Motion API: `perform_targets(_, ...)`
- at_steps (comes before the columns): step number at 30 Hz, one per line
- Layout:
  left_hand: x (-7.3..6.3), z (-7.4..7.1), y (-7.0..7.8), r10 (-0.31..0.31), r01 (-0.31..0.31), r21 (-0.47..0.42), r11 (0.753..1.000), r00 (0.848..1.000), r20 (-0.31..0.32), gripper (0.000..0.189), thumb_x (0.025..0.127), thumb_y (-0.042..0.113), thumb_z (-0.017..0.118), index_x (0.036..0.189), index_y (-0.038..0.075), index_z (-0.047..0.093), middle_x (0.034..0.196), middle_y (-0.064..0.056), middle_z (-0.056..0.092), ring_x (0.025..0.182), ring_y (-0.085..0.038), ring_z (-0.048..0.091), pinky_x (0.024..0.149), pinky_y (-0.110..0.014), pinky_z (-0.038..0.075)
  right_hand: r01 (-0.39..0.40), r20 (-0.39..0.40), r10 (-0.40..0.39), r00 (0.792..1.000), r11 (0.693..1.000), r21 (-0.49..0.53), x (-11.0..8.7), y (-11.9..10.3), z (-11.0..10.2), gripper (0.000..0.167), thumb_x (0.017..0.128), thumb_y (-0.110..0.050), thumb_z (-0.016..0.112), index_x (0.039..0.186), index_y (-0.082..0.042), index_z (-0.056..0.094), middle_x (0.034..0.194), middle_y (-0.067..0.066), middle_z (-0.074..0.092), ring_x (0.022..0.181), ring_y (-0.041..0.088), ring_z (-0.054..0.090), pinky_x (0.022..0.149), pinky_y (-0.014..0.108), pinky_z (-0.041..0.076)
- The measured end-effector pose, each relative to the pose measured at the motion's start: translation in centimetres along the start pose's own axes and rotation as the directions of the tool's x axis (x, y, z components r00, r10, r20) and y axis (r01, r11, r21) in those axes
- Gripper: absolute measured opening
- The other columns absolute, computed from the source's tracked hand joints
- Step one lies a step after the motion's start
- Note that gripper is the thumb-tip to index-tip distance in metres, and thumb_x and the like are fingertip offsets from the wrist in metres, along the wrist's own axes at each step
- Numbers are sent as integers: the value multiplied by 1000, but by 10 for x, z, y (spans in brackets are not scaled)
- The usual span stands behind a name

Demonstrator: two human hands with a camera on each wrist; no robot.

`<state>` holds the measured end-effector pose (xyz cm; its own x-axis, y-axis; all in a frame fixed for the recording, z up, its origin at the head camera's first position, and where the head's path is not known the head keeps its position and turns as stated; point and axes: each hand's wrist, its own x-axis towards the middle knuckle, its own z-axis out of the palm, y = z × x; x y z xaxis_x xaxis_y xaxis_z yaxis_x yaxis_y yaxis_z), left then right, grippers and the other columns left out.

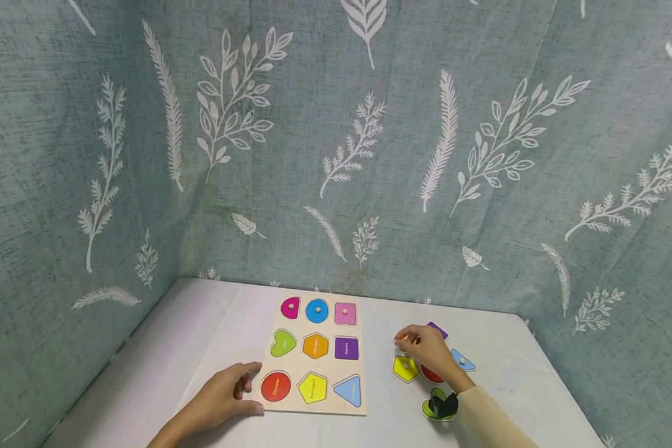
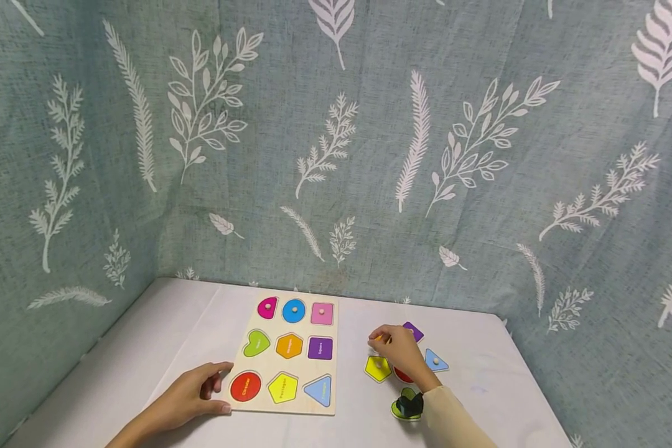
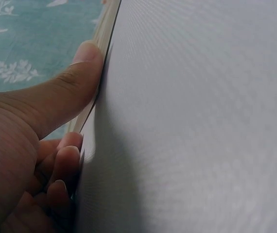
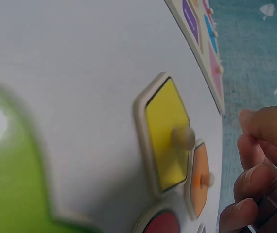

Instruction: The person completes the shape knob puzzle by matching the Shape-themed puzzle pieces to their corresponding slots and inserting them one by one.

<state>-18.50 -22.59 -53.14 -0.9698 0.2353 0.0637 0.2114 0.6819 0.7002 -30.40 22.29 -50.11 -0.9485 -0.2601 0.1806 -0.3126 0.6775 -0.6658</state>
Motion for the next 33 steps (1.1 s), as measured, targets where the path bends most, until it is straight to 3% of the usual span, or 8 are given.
perform_targets(6,-1,1,0,5,-5,2,1000,1000,-6,85,66,36,96,133,-4,61,85,5,52,71,-5,46,63,-24,40,-15,-21,15,1000,1000,-5,-23,5,-7,6,89,-20,82,91,-16,78,73,-8,62,67,11,52,59,24,44)
perform_targets(12,-2,2,0,-3,4,-25,1000,1000,10,86,67,38,96,134,-4,60,86,4,52,72,-5,46,63,-24,41,-93,7,93,996,996,6,-45,14,-13,8,90,-21,81,94,-16,77,70,-5,60,61,12,51,53,25,45)
perform_targets(16,-2,2,0,3,-3,-13,1000,1000,6,86,66,37,96,133,-4,61,86,4,52,72,-5,46,63,-24,41,-141,2,141,990,990,3,-59,17,-17,9,88,-22,82,93,-16,77,69,-6,58,63,13,50,55,24,43)
perform_targets(21,1,0,2,28,-28,3,1000,1000,-10,84,67,37,96,132,-3,61,86,5,52,72,-4,46,63,-23,41,-205,-21,205,979,979,-11,-75,22,-20,9,86,-22,84,90,-18,77,67,-6,55,66,12,49,58,23,40)
perform_targets(33,0,1,3,-15,15,2,1000,1000,-10,86,65,36,97,133,-3,61,85,5,51,72,-5,46,63,-23,40,-332,-49,331,942,943,-8,-108,26,-20,12,84,-22,86,89,-17,76,69,-4,56,67,15,49,57,25,39)
